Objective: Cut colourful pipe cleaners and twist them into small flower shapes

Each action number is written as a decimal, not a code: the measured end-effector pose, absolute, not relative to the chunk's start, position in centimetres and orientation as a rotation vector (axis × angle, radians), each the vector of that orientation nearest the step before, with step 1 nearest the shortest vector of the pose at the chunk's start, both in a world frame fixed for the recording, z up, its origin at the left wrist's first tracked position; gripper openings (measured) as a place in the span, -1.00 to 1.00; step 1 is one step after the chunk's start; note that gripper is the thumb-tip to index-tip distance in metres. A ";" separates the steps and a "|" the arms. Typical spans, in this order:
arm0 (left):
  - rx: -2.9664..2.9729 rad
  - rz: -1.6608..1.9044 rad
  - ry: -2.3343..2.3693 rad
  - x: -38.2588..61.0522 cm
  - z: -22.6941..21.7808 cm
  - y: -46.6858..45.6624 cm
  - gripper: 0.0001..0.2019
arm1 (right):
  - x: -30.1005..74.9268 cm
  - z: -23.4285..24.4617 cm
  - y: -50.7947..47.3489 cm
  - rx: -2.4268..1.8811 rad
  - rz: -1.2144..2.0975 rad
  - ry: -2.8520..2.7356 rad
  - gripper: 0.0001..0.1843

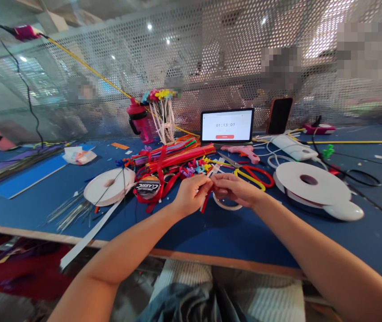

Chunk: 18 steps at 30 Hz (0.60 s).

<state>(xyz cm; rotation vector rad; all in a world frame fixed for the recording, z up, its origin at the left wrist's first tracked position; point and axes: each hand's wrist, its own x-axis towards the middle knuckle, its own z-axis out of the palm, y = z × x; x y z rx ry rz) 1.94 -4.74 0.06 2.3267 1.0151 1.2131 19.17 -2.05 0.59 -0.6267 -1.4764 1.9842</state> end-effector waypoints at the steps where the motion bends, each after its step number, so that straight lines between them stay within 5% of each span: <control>1: 2.343 1.200 1.023 1.9 0.0 -4.7 -0.73 | 19.2 0.5 -2.0 -0.643 1.972 -1.492 -0.72; 7: 2.222 1.145 1.067 1.7 -0.3 -4.1 -0.72 | 18.7 -0.1 -1.7 -0.765 1.738 -1.639 -0.71; 18: 1.645 1.195 0.914 1.7 -0.7 -3.2 -0.67 | 19.6 0.2 -1.5 -0.649 0.186 -2.215 -0.84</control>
